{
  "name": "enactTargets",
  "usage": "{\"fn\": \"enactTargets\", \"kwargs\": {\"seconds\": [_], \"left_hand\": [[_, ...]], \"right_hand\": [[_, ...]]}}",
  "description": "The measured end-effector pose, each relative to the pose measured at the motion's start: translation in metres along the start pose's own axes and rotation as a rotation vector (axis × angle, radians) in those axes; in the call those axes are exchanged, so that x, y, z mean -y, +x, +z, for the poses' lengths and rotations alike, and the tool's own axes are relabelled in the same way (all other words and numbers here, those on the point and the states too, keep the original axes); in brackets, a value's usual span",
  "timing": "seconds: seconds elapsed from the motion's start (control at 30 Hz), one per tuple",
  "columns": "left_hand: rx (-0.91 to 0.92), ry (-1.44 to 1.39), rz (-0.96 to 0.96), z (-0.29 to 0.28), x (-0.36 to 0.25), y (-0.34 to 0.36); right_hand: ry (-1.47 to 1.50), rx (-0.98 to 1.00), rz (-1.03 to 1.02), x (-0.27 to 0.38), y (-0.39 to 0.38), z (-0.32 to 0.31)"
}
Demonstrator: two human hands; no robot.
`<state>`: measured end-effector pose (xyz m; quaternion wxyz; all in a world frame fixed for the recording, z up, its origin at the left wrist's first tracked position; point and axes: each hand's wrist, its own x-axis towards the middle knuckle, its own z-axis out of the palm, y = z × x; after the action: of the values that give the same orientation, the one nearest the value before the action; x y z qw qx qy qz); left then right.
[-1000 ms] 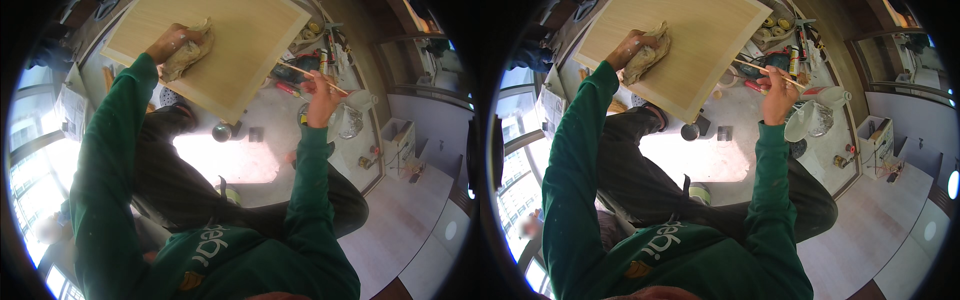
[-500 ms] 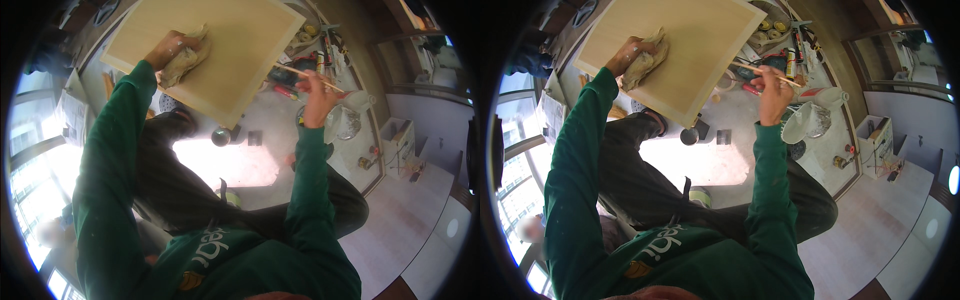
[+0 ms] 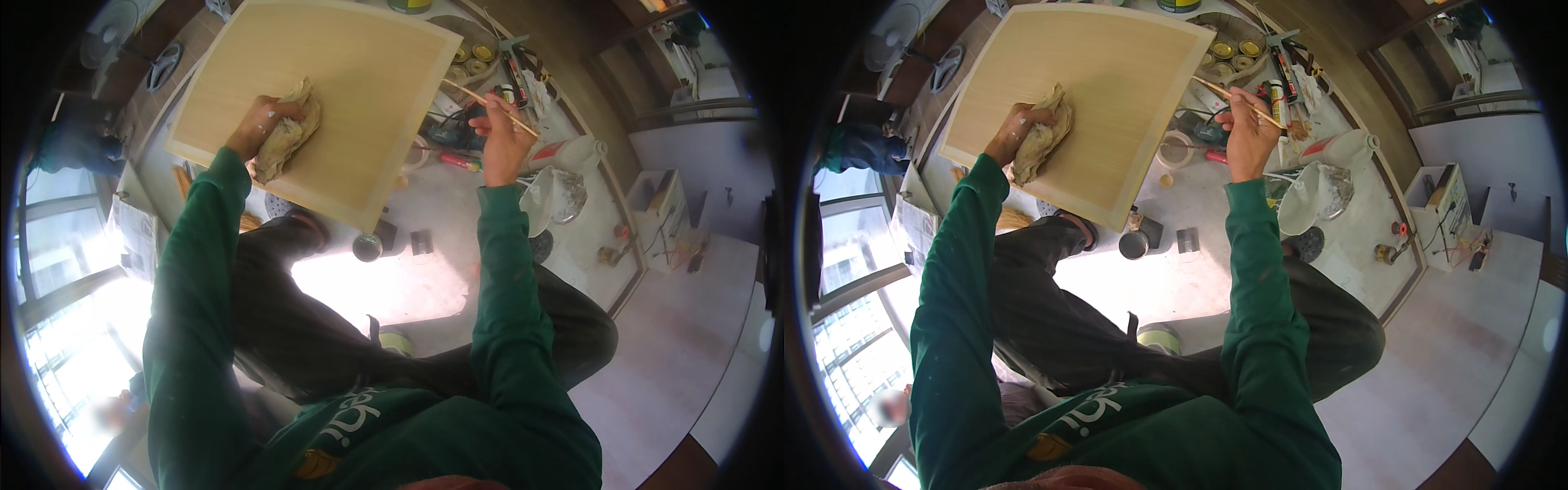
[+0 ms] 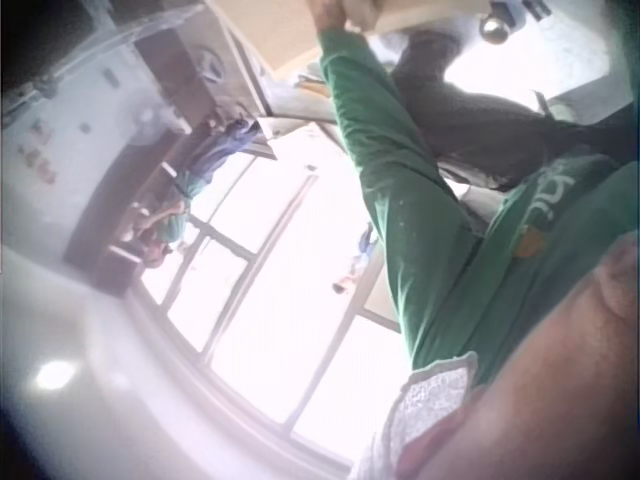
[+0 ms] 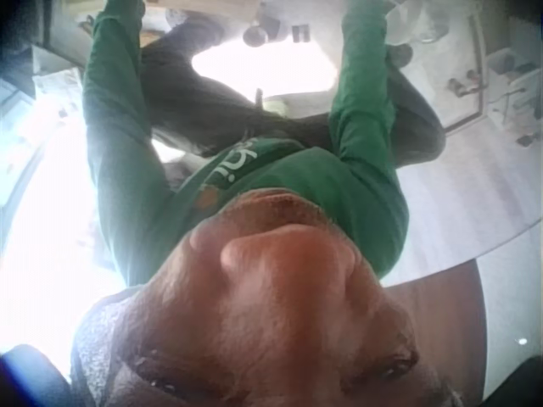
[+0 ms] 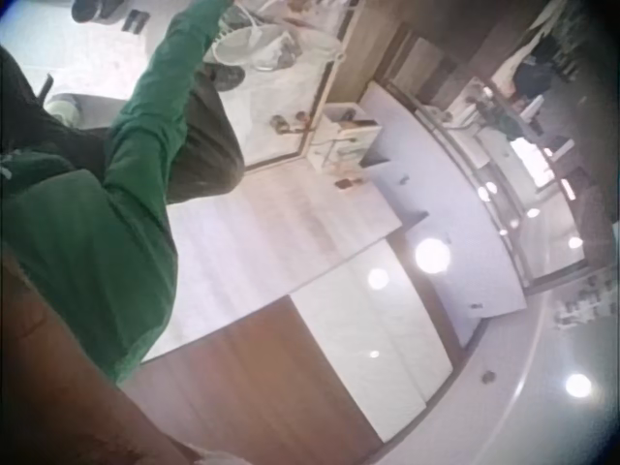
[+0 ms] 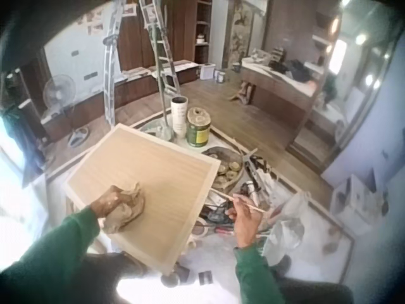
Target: The person sits on the floor and repeatedly applies a liquid finish to a rectangular wooden board using a small brush, then wipes the surface with a cloth. The person alternates between brushing and wiping, occasionally flipping the board to treat different areas.
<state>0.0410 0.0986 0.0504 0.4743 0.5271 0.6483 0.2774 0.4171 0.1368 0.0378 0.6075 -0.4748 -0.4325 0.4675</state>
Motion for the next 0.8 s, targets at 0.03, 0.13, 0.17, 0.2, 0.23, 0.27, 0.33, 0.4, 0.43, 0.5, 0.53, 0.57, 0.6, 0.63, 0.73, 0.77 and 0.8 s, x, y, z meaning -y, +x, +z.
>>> {"fn": "enactTargets", "kwargs": {"seconds": [0.03, 0.13, 0.17, 0.2, 0.23, 0.27, 0.33, 0.4, 0.43, 0.5, 0.53, 0.57, 0.6, 0.63, 0.73, 0.77, 0.8], "left_hand": [[-0.001, 0.007, 0.000, 0.000, 0.002, 0.000], [-0.003, -0.079, -0.086, 0.002, -0.007, -0.002], [-0.003, -0.126, -0.130, 0.004, -0.011, -0.002], [-0.008, -0.142, -0.153, 0.004, -0.013, -0.003], [-0.013, -0.159, -0.176, 0.004, -0.014, -0.004], [-0.018, -0.175, -0.198, 0.003, -0.014, -0.004], [-0.021, -0.159, -0.184, 0.004, -0.015, -0.003], [-0.021, -0.127, -0.132, 0.003, -0.010, -0.002], [-0.019, -0.102, -0.089, 0.001, -0.004, -0.001], [-0.021, -0.104, -0.092, 0.001, -0.002, 0.000], [-0.025, -0.130, -0.140, 0.002, -0.005, 0.000], [-0.028, -0.156, -0.188, 0.004, -0.007, 0.000], [-0.019, -0.064, -0.110, 0.002, -0.005, 0.000], [-0.009, 0.028, -0.032, -0.001, 0.001, 0.001], [0.009, 0.080, 0.042, -0.003, 0.013, 0.001], [0.007, 0.030, -0.003, -0.002, 0.014, 0.000], [0.003, -0.021, -0.042, 0.001, 0.007, 0.000]], "right_hand": [[-0.015, 0.007, 0.020, -0.002, -0.002, 0.000], [-0.035, 0.020, 0.052, -0.004, -0.007, -0.003], [-0.023, 0.018, 0.046, -0.003, -0.009, -0.006], [-0.009, 0.020, 0.041, -0.002, -0.011, -0.006], [-0.005, 0.013, 0.025, 0.000, -0.009, -0.004], [-0.002, 0.006, 0.010, 0.001, -0.005, -0.002], [-0.023, 0.014, 0.012, 0.001, -0.002, -0.001], [-0.067, 0.055, 0.051, -0.003, -0.003, 0.000], [-0.081, 0.068, 0.059, -0.001, -0.006, -0.001], [-0.109, 0.091, 0.078, 0.003, -0.017, -0.006], [-0.111, 0.105, 0.070, 0.006, -0.017, -0.006], [-0.114, 0.118, 0.062, 0.010, -0.015, -0.007], [-0.112, 0.129, 0.052, 0.013, -0.015, -0.008], [-0.111, 0.130, 0.050, 0.012, -0.012, -0.007], [-0.107, 0.123, 0.038, 0.003, 0.013, -0.004], [-0.105, 0.112, 0.030, -0.002, 0.021, -0.006], [-0.105, 0.098, 0.018, -0.002, 0.028, -0.007]]}}
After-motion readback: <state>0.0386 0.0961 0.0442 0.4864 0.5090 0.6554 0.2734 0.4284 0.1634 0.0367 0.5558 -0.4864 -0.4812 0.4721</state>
